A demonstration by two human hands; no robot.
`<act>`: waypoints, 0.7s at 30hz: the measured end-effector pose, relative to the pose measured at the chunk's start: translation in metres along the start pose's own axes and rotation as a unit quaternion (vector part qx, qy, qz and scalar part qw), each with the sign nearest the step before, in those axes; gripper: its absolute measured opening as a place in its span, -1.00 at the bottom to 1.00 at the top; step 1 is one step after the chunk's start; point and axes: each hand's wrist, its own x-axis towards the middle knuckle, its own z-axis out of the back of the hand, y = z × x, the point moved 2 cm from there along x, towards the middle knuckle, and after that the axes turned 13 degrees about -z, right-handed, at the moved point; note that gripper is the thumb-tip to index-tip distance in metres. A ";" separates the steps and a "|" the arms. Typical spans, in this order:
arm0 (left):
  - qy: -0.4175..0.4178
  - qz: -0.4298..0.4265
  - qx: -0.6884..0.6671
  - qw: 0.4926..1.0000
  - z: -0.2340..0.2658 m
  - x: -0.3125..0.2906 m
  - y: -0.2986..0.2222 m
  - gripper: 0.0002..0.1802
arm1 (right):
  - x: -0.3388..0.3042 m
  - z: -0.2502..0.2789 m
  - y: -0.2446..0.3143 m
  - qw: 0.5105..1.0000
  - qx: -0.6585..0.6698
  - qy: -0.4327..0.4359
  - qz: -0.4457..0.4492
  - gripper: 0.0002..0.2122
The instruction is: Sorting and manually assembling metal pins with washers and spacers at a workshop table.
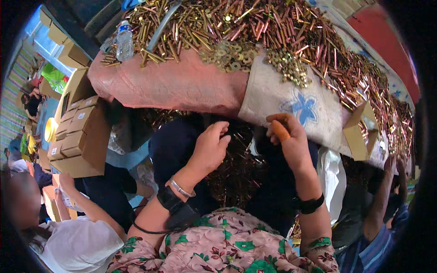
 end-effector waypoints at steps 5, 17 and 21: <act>-0.100 -0.049 0.070 0.991 0.023 0.076 0.011 -0.78 | 0.061 -0.004 0.034 0.990 -0.123 -0.035 0.065 -0.85; -0.137 -0.017 0.124 0.983 0.033 0.155 0.024 -0.82 | 0.157 -0.056 0.046 0.842 -0.406 -0.130 0.331 -0.81; -0.143 -0.003 0.108 0.984 0.054 0.164 0.027 -0.90 | 0.160 -0.062 0.048 0.852 -0.448 -0.112 0.248 -0.71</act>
